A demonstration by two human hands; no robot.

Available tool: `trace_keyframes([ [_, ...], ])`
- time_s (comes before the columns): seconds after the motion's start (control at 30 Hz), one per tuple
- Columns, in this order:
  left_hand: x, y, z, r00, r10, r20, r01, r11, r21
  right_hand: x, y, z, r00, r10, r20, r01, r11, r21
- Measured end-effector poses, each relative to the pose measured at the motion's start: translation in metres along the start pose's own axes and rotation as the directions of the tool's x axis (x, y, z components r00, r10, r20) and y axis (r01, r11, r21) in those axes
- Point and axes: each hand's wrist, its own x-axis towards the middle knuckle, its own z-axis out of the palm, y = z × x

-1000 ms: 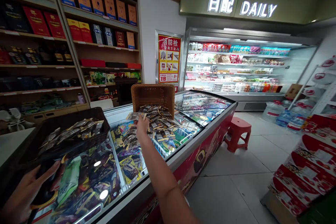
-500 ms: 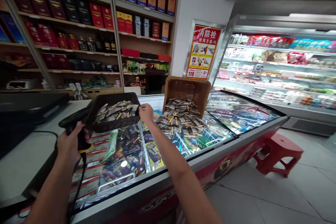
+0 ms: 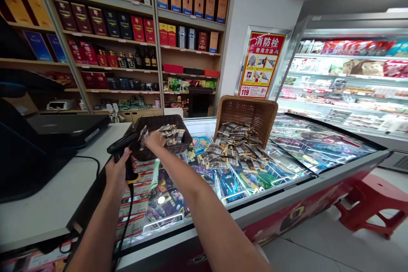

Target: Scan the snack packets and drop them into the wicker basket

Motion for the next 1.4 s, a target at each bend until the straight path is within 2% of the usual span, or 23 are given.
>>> trace_keyframes([
  [0.1,-0.003,-0.001,0.004,1.000,-0.011,0.026,0.011,1.000,0.007,-0.008,-0.001,-0.039,0.990,0.012,-0.143,-0.033,0.989,-0.143],
  [0.23,-0.008,-0.002,0.011,0.997,0.011,0.082,-0.015,0.999,0.044,-0.026,0.015,-0.116,0.921,-0.108,-0.373,0.106,0.994,-0.026],
  [0.33,-0.013,-0.003,0.016,0.989,0.033,0.147,-0.046,0.995,0.088,-0.050,0.042,-0.172,0.882,-0.186,-0.434,0.237,0.969,0.066],
  [0.43,-0.018,-0.006,0.019,0.954,0.049,0.296,-0.102,0.981,0.163,-0.069,0.075,-0.210,0.860,-0.187,-0.474,0.271,0.956,0.115],
  [0.5,-0.021,-0.009,0.020,0.902,0.019,0.430,-0.142,0.956,0.256,-0.075,0.093,-0.224,0.849,-0.120,-0.515,0.230,0.961,0.155],
  [0.6,-0.026,-0.016,0.023,0.796,-0.089,0.599,-0.208,0.890,0.407,-0.075,0.109,-0.234,0.836,0.009,-0.549,0.158,0.954,0.256],
  [0.67,-0.029,-0.020,0.026,0.736,-0.143,0.662,-0.240,0.859,0.453,-0.073,0.111,-0.237,0.832,0.033,-0.554,0.156,0.944,0.291],
  [0.8,-0.039,-0.018,0.036,0.680,-0.201,0.705,-0.235,0.851,0.469,-0.074,0.107,-0.241,0.839,0.049,-0.542,0.152,0.935,0.320],
  [0.9,-0.045,-0.012,0.042,0.681,-0.220,0.699,-0.223,0.846,0.484,-0.076,0.107,-0.240,0.861,0.120,-0.495,0.097,0.915,0.391],
  [0.97,-0.047,-0.010,0.042,0.696,-0.227,0.681,-0.205,0.846,0.492,-0.076,0.108,-0.238,0.886,0.210,-0.413,0.026,0.867,0.498],
  [1.1,-0.042,-0.016,0.038,0.721,-0.210,0.660,-0.178,0.865,0.470,-0.074,0.108,-0.236,0.932,0.336,-0.139,-0.108,0.622,0.776],
  [1.2,-0.035,-0.023,0.032,0.722,-0.196,0.663,-0.158,0.887,0.434,-0.075,0.105,-0.239,0.938,0.343,-0.046,-0.134,0.482,0.866],
  [1.3,-0.032,-0.024,0.030,0.731,-0.188,0.656,-0.152,0.892,0.426,-0.078,0.103,-0.244,0.942,0.336,-0.007,-0.150,0.439,0.886],
  [1.4,-0.036,-0.018,0.033,0.732,-0.177,0.658,-0.169,0.888,0.427,-0.078,0.106,-0.244,0.929,0.367,-0.043,-0.153,0.488,0.860],
])
